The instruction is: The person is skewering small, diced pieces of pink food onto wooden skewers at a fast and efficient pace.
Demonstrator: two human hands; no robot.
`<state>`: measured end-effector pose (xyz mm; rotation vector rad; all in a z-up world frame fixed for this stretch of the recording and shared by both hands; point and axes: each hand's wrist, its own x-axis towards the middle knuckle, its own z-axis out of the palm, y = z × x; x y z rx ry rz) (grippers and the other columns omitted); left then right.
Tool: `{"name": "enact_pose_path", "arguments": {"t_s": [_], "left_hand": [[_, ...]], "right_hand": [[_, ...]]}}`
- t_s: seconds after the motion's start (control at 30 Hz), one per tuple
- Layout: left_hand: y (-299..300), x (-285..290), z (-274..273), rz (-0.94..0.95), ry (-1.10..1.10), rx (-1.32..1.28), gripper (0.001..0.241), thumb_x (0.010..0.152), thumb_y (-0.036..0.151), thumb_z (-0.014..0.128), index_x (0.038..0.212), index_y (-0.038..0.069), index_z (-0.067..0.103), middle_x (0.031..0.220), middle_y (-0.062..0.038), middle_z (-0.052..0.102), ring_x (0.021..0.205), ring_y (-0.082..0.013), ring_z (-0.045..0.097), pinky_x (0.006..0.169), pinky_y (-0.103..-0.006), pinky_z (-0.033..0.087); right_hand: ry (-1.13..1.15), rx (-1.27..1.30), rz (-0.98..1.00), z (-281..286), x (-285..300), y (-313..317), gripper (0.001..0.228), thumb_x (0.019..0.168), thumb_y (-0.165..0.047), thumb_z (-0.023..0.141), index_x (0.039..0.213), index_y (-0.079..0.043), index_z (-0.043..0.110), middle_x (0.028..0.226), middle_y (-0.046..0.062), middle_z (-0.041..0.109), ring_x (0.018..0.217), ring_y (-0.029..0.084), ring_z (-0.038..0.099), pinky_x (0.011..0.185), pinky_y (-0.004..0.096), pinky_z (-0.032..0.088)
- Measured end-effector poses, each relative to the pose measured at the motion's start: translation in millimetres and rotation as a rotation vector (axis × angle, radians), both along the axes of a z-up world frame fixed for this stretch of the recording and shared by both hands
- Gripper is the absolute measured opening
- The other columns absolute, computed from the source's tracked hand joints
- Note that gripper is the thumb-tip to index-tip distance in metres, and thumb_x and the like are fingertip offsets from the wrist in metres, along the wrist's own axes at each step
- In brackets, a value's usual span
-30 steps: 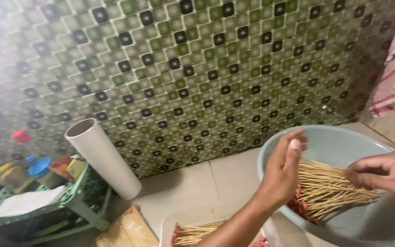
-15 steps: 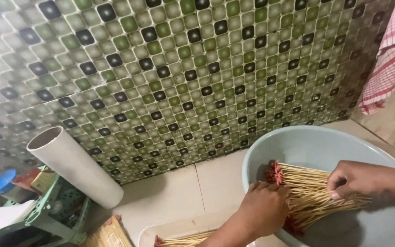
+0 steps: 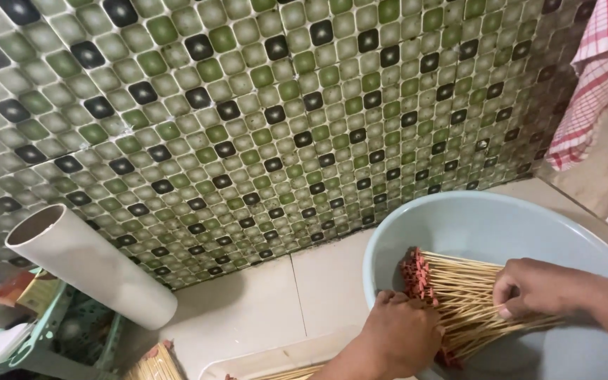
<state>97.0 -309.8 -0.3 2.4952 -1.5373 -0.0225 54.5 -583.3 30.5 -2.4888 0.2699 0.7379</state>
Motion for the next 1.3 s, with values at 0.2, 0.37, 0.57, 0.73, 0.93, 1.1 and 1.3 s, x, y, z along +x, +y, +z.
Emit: {"name": "enact_pose_path", "arguments": {"t_s": [0.2, 0.37, 0.57, 0.73, 0.93, 1.1, 1.3], "left_hand": [[2.3, -0.9, 21.5, -0.023, 0.088, 0.123, 0.038, 0.099, 0.030, 0.047, 0.090, 0.005, 0.074, 0.097, -0.018, 0.075, 0.096, -0.0421, 0.067, 0.096, -0.0561, 0.040], [3.0, -1.9, 29.2, -0.005, 0.139, 0.133, 0.038, 0.100, 0.033, 0.047, 0.097, 0.005, 0.072, 0.106, -0.019, 0.073, 0.102, -0.0417, 0.065, 0.098, -0.0545, 0.039], [21.7, -4.0, 44.5, -0.117, 0.234, -0.099, 0.042, 0.102, 0.029, 0.045, 0.136, 0.010, 0.060, 0.133, -0.017, 0.063, 0.120, -0.0421, 0.055, 0.099, -0.0567, 0.039], [46.7, -8.3, 57.9, -0.215, 0.198, -0.321, 0.040, 0.101, 0.021, 0.052, 0.135, 0.003, 0.061, 0.132, -0.018, 0.065, 0.119, -0.0389, 0.058, 0.101, -0.0511, 0.042], [90.4, -20.2, 85.6, -0.208, 0.243, -0.344, 0.040, 0.100, 0.014, 0.053, 0.137, 0.001, 0.059, 0.133, -0.020, 0.064, 0.123, -0.0383, 0.057, 0.101, -0.0527, 0.044], [139.1, -43.5, 112.4, -0.166, 0.374, -0.478, 0.039, 0.100, 0.009, 0.052, 0.138, 0.006, 0.059, 0.132, -0.016, 0.063, 0.123, -0.0354, 0.056, 0.102, -0.0486, 0.045], [207.1, -62.9, 128.2, -0.190, 0.257, -0.699, 0.026, 0.105, 0.011, 0.054, 0.130, 0.008, 0.062, 0.126, -0.014, 0.066, 0.117, -0.0319, 0.061, 0.101, -0.0430, 0.049]], "right_hand": [[0.005, -0.122, 0.052, -6.2, -0.2, -1.5, 0.010, 0.083, -0.029, 0.081, 0.075, -0.026, 0.087, 0.078, -0.018, 0.082, 0.073, -0.005, 0.069, 0.071, 0.013, 0.049], [0.016, -0.163, 0.001, 25.8, -6.5, 21.2, 0.013, 0.084, -0.024, 0.077, 0.073, -0.024, 0.082, 0.087, -0.017, 0.079, 0.076, -0.002, 0.069, 0.071, 0.014, 0.051], [0.012, -0.118, -0.128, 45.7, -13.6, 24.3, 0.011, 0.091, -0.022, 0.080, 0.092, -0.021, 0.091, 0.101, -0.013, 0.086, 0.092, 0.001, 0.078, 0.083, 0.015, 0.058], [0.008, -0.153, -0.120, 34.8, -22.7, 16.0, 0.008, 0.084, -0.023, 0.090, 0.092, -0.024, 0.088, 0.093, -0.015, 0.081, 0.079, 0.000, 0.069, 0.072, 0.016, 0.051], [-0.262, -0.187, -0.143, 37.4, -39.6, -1.9, 0.027, 0.081, -0.043, 0.084, 0.104, -0.034, 0.094, 0.107, -0.022, 0.094, 0.095, -0.004, 0.084, 0.090, 0.014, 0.057], [-0.874, 0.209, -0.329, 26.4, -52.5, -3.1, 0.020, 0.075, -0.013, 0.088, 0.079, 0.001, 0.100, 0.080, 0.007, 0.094, 0.071, 0.015, 0.079, 0.071, 0.026, 0.056], [-1.098, 0.265, -0.152, -54.9, -13.0, -80.9, 0.023, 0.079, -0.013, 0.075, 0.087, -0.002, 0.094, 0.083, 0.013, 0.074, 0.057, 0.022, 0.073, 0.039, 0.032, 0.062]]}}
